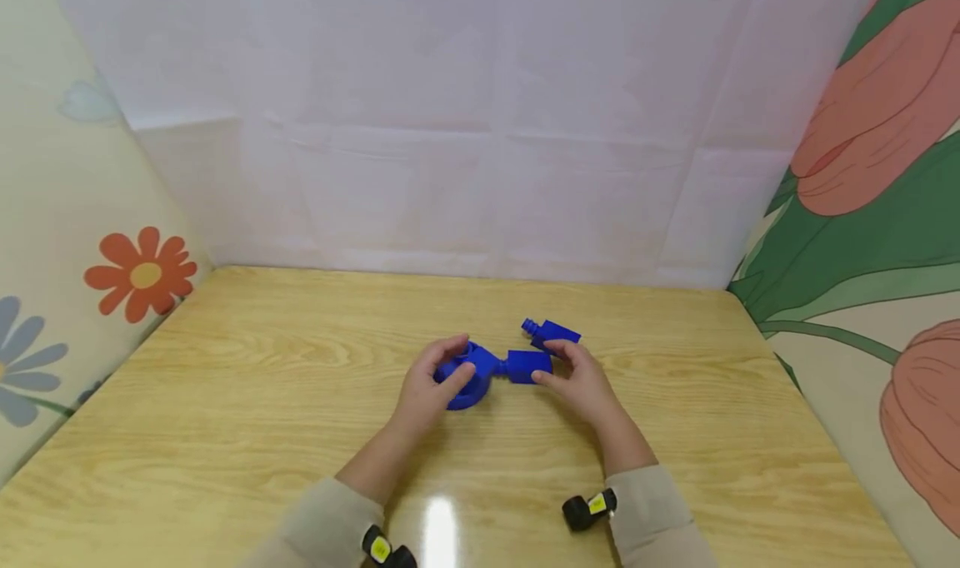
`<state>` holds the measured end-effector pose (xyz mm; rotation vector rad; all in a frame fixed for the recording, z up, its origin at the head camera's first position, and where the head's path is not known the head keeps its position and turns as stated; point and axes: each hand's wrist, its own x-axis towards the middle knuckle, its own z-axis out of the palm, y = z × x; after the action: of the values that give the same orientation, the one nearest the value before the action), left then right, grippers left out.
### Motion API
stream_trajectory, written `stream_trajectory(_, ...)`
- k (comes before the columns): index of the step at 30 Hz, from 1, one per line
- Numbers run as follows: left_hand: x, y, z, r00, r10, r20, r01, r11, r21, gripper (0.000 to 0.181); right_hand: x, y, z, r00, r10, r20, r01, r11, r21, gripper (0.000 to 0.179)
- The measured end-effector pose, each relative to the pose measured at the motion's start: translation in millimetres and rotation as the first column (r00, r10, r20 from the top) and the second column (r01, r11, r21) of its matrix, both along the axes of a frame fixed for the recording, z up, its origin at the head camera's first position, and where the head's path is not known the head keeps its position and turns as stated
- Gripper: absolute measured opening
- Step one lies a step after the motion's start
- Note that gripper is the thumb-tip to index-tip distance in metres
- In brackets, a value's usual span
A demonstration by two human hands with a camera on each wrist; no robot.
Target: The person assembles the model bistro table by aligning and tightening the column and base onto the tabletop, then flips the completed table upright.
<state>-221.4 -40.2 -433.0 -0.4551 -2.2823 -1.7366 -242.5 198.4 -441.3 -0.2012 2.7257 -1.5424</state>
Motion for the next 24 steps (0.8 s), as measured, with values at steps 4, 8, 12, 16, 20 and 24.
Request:
stream_trajectory(4,3.4,9.8,3.0,0.997,0.002,0.08,0.005,0.996,-0.085,0.062,-1.4,-1,-5.3,0.999,0.025,-0.037,-0.022,0.997,0.078,0.05)
stream_trajectory(8,3.6,14.0,1.9,0.997,0.047,0.064,-0.04,0.995,-0.096,0.058,-1.0,-3,-6.9,0.998,0.032,-0.063,-0.025,0.994,0.109,0.049)
stream_trajectory(12,1.5,12.3,0.1,0.999,0.047,0.012,-0.046,0.997,-0.067,0.05,-0.7,-4,-6.7,0.998,0.014,-0.053,-0.008,0.993,0.121,0.049)
stream_trajectory(16,-0.1,4.2,-0.6,0.999,-0.014,0.041,0.016,0.999,-0.041,0.046,-1.4,-6,-8.1,1.0,0.011,-0.026,-0.008,0.991,0.136,0.052)
stream_trajectory(20,-0.9,-7.0,0.5,0.991,-0.083,0.105,0.087,0.996,-0.027,0.043,-1.3,-8,-9.2,1.0,0.015,0.006,-0.015,0.989,0.147,0.055)
stream_trajectory(24,-3.2,-19.2,1.1,0.977,-0.127,0.172,0.133,0.991,-0.023,0.042,-0.8,-11,-7.9,1.0,0.005,-0.004,-0.004,0.979,0.205,0.052)
